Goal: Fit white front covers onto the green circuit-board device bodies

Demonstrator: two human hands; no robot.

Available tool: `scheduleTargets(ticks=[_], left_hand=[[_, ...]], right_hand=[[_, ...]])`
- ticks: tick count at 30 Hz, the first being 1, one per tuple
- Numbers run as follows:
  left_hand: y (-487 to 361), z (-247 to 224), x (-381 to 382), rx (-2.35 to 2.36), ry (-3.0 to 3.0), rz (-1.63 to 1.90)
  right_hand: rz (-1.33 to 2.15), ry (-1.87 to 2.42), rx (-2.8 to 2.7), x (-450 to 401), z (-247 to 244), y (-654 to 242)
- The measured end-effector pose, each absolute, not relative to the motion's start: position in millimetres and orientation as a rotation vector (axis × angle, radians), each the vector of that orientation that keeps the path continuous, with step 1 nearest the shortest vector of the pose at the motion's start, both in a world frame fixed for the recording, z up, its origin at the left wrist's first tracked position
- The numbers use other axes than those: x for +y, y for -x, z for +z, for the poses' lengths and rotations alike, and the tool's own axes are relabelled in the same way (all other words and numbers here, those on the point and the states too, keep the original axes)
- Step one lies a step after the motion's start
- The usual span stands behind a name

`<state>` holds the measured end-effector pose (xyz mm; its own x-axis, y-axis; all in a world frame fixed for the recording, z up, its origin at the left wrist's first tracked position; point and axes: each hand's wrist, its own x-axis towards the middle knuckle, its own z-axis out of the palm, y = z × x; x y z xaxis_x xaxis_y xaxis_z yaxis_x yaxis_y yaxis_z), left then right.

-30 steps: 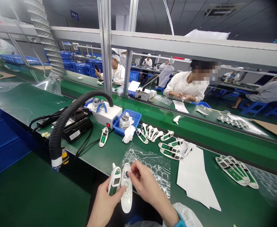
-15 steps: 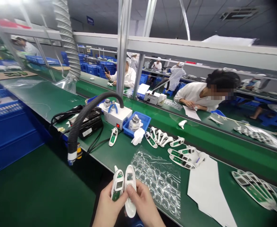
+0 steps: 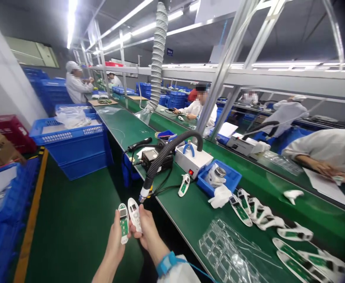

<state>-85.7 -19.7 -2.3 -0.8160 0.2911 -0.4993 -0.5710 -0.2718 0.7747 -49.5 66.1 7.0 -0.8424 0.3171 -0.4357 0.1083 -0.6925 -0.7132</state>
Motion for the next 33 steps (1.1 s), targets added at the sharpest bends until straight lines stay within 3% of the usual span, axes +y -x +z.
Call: scheduleTargets(ticks=[11, 19, 25, 33], left_hand=[[67.2, 4.0, 8.3, 1.396, 0.273, 2.110], [77.2, -11.1, -15.2, 1.474, 0.386, 2.143], [66.1, -11.1, 6.2, 1.442, 0.234, 2.044], [52.0, -10.0, 1.2, 1.347, 0.216, 2.004]], right_hand=[[2.515, 0.878, -1.142, 79.0, 4.0, 27.2], [2.566, 0.919, -1.165, 56.3, -1.2, 43.1], [2.495, 0.906, -1.071, 71.7, -4.2, 14.1], [2.672, 0.712, -0.738, 77.4, 20.0, -40.7]])
